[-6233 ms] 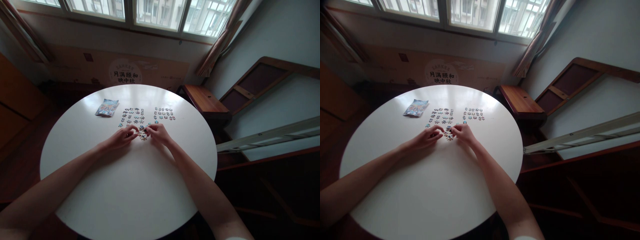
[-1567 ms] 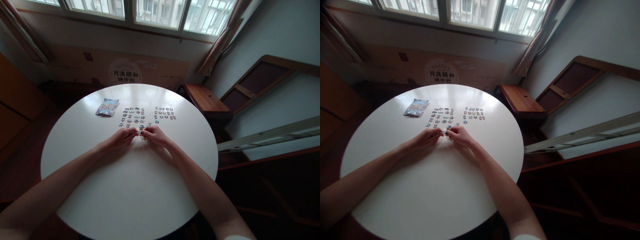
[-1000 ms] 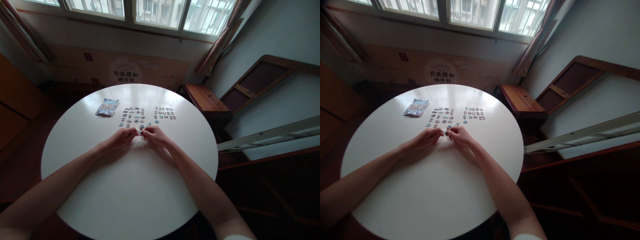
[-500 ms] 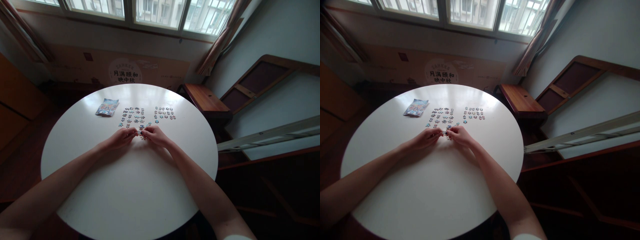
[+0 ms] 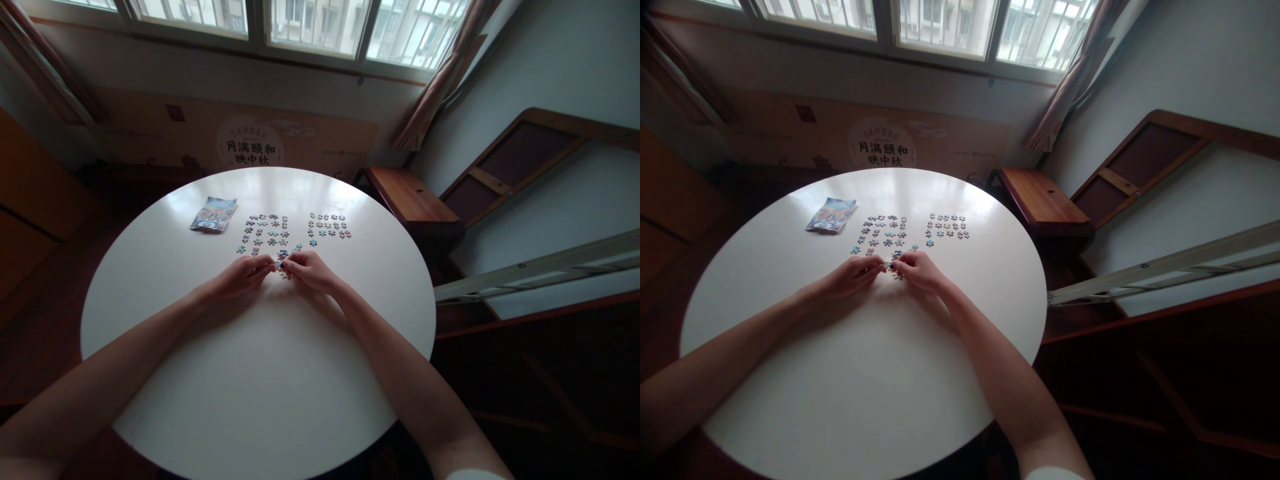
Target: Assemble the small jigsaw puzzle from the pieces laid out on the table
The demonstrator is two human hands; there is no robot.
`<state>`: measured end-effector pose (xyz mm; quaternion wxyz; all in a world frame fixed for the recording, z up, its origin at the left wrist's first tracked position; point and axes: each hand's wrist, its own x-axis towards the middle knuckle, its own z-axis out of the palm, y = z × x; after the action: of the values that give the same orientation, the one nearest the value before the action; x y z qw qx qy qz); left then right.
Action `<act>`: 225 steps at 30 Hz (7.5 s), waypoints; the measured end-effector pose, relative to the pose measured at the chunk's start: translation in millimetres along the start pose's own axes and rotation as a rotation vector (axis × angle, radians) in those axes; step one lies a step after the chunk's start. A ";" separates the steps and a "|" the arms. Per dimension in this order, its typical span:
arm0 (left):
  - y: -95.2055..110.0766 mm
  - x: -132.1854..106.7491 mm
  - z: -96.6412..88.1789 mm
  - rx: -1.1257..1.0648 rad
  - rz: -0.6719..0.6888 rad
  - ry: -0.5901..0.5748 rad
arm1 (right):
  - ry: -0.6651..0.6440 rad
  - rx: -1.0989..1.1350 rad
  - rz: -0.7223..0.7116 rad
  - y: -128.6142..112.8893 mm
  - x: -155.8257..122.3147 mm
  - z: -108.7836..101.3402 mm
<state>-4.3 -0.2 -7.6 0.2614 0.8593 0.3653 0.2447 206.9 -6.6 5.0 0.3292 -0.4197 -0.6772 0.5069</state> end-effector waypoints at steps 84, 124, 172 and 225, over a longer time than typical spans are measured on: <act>-2.5 -0.5 2.0 0.034 0.045 0.000 | 0.194 -0.563 -0.102 3.1 -6.9 -24.1; -3.7 0.2 1.9 -0.061 0.015 0.022 | 0.026 -0.297 -0.227 1.6 -5.9 2.2; -5.2 0.6 2.1 -0.066 0.048 0.006 | 0.697 -0.833 0.187 34.2 -2.3 -81.6; -3.1 -1.1 7.6 0.066 0.043 0.103 | 0.151 -0.225 -0.168 2.1 -1.5 15.9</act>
<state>-1.8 -1.2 -15.5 0.2084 0.8613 0.3678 0.2819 194.2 -14.2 -1.3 0.3715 -0.4326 -0.7357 0.3656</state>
